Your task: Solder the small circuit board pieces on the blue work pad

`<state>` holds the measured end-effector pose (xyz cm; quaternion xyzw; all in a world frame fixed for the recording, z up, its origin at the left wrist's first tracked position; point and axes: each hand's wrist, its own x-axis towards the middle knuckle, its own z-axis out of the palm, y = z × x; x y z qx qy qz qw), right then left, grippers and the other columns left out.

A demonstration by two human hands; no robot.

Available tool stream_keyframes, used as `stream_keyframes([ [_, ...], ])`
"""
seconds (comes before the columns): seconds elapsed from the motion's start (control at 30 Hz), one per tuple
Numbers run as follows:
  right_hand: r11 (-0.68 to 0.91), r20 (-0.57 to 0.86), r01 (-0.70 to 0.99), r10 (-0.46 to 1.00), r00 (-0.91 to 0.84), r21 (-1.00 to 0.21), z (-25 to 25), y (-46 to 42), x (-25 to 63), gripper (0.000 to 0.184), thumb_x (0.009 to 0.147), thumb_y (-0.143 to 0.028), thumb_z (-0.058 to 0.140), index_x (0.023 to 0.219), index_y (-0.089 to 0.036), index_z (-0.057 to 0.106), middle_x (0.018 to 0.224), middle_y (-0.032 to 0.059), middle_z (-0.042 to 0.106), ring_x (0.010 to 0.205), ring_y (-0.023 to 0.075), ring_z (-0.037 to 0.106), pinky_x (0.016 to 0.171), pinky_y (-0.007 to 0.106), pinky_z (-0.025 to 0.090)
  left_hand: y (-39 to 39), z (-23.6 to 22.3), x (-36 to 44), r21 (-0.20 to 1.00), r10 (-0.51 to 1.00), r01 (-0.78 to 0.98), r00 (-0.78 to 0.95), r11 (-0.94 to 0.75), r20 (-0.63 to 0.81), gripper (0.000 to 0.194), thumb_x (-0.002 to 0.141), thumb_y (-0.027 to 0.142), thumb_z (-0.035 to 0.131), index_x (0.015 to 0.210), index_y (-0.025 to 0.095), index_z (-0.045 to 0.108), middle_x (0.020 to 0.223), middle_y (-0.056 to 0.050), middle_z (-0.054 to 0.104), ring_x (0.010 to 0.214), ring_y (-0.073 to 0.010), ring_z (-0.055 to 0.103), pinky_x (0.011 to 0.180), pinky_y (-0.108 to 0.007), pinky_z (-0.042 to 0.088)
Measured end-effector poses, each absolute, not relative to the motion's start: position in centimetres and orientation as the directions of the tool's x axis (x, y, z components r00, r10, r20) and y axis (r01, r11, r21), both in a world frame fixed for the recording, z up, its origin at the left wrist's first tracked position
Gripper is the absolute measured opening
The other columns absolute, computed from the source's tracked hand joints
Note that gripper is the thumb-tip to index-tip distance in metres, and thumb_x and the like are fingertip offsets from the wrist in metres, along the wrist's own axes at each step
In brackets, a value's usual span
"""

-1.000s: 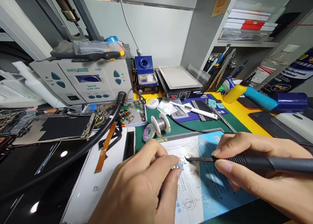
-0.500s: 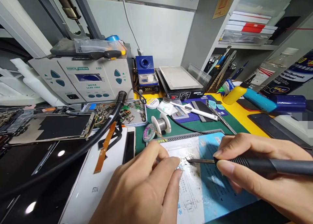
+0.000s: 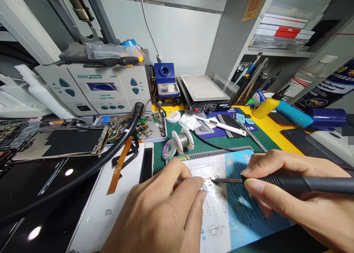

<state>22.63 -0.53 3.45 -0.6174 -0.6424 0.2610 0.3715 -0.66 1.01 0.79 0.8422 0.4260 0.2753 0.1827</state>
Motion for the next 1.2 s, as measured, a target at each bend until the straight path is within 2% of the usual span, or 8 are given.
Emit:
stream_keyframes([
  [0.07,0.086,0.151,0.591,0.987,0.061,-0.802,3.5,-0.5,22.5,0.019,0.071,-0.039,0.081,0.066,-0.023,0.071,0.045,-0.0017,0.062,0.035,0.0138,0.054,0.036,0.023,0.046,0.9,0.7,-0.7,0.543,0.823,0.622,0.481,-0.563,0.302,0.024,0.094,0.012,0.05,0.083,0.022,0.069,0.08,-0.001,0.054,0.064,-0.0115,0.055,0.062,-0.022,0.049],
  [0.23,0.144,0.175,0.603,0.985,-0.008,-0.784,3.2,-0.4,22.9,0.015,0.074,-0.035,0.08,0.068,-0.024,0.072,0.046,-0.0011,0.063,0.034,0.0142,0.055,0.034,0.022,0.048,0.9,0.7,-0.5,0.553,0.825,0.616,0.47,-0.561,0.315,0.023,0.094,0.012,0.05,0.082,0.022,0.067,0.08,0.0,0.053,0.063,-0.0114,0.055,0.061,-0.022,0.049],
  [0.43,0.149,0.166,0.572,0.986,-0.022,-0.807,3.1,-0.3,23.2,0.014,0.069,-0.032,0.085,0.071,-0.025,0.073,0.047,-0.0018,0.064,0.035,0.0151,0.056,0.034,0.022,0.049,0.9,0.7,-0.4,0.549,0.827,0.624,0.479,-0.557,0.294,0.023,0.093,0.013,0.05,0.081,0.023,0.067,0.08,0.0,0.053,0.063,-0.0119,0.056,0.06,-0.023,0.051],
  [0.63,0.142,0.165,0.59,0.986,-0.014,-0.795,3.0,-0.4,23.2,0.013,0.072,-0.033,0.082,0.069,-0.025,0.072,0.048,-0.003,0.064,0.035,0.0134,0.056,0.035,0.02,0.048,1.2,1.1,-0.2,0.541,0.822,0.62,0.45,-0.569,0.348,0.024,0.092,0.014,0.051,0.076,0.022,0.067,0.075,0.0,0.054,0.058,-0.0102,0.056,0.058,-0.019,0.051],
  [0.77,0.178,0.168,0.587,0.983,-0.073,-0.79,3.0,-0.4,23.5,0.012,0.071,-0.031,0.084,0.074,-0.027,0.073,0.052,-0.0042,0.067,0.038,0.0131,0.058,0.038,0.019,0.049,1.3,1.3,0.0,0.541,0.816,0.612,0.444,-0.577,0.37,0.024,0.09,0.013,0.053,0.073,0.021,0.067,0.073,0.0,0.056,0.056,-0.0092,0.057,0.057,-0.017,0.052],
  [0.97,0.11,0.151,0.589,0.988,0.021,-0.801,3.2,-0.5,22.8,0.014,0.074,-0.035,0.081,0.069,-0.026,0.071,0.05,-0.0043,0.066,0.037,0.0119,0.056,0.037,0.019,0.047,1.3,1.3,-0.1,0.546,0.815,0.607,0.46,-0.578,0.351,0.024,0.092,0.012,0.051,0.076,0.021,0.067,0.075,0.0,0.056,0.057,-0.0093,0.056,0.057,-0.017,0.051],
  [1.2,0.119,0.135,0.583,0.991,-0.016,-0.804,3.1,-0.5,22.9,0.018,0.072,-0.036,0.082,0.067,-0.024,0.07,0.047,-0.0025,0.063,0.036,0.0146,0.055,0.035,0.023,0.047,1.1,0.9,-0.5,0.552,0.816,0.605,0.474,-0.574,0.33,0.025,0.092,0.012,0.05,0.076,0.021,0.067,0.076,0.0,0.054,0.058,-0.01,0.055,0.057,-0.02,0.05],
])
